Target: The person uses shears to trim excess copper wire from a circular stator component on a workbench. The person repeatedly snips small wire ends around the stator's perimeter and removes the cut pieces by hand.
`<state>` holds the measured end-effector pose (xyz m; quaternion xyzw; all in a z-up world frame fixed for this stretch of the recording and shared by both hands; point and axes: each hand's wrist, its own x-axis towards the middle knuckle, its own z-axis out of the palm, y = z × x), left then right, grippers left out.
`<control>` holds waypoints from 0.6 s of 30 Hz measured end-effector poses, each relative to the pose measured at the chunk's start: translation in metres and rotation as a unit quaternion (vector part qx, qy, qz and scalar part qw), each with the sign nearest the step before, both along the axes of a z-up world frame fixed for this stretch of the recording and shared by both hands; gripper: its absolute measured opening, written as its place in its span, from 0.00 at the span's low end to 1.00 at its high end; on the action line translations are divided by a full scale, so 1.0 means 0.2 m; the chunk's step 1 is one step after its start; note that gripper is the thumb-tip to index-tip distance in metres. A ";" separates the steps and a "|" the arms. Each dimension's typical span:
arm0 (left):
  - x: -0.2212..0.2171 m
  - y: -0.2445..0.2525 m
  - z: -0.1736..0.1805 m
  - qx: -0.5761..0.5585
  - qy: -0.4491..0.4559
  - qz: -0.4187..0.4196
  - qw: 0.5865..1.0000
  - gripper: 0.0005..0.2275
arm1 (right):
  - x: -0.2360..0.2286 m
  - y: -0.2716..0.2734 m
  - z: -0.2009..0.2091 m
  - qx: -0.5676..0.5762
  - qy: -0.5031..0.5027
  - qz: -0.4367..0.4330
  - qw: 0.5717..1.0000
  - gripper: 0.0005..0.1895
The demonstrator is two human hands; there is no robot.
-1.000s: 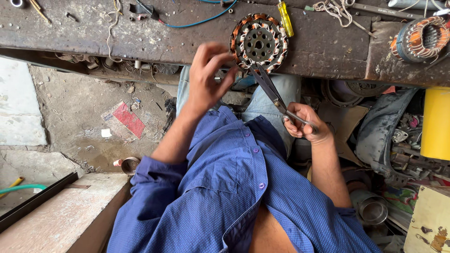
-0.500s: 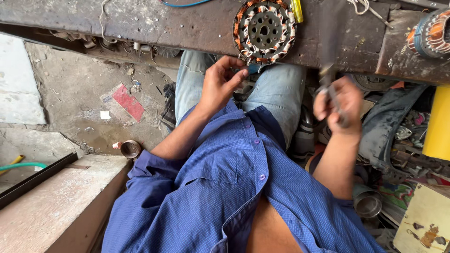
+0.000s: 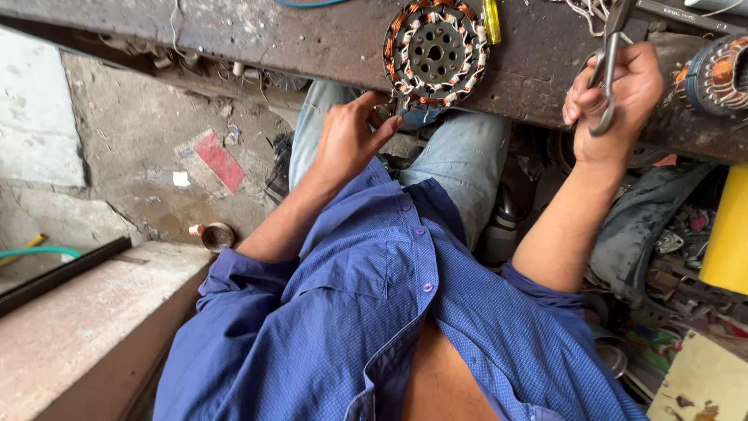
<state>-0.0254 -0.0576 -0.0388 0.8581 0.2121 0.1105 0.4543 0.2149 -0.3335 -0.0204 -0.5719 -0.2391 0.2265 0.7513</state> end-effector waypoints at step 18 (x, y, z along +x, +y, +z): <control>-0.11 0.13 -0.06 -0.295 -0.070 -0.004 0.953 0.10 | 0.01 0.00 -0.02 -0.014 -0.011 -0.004 1.000 0.32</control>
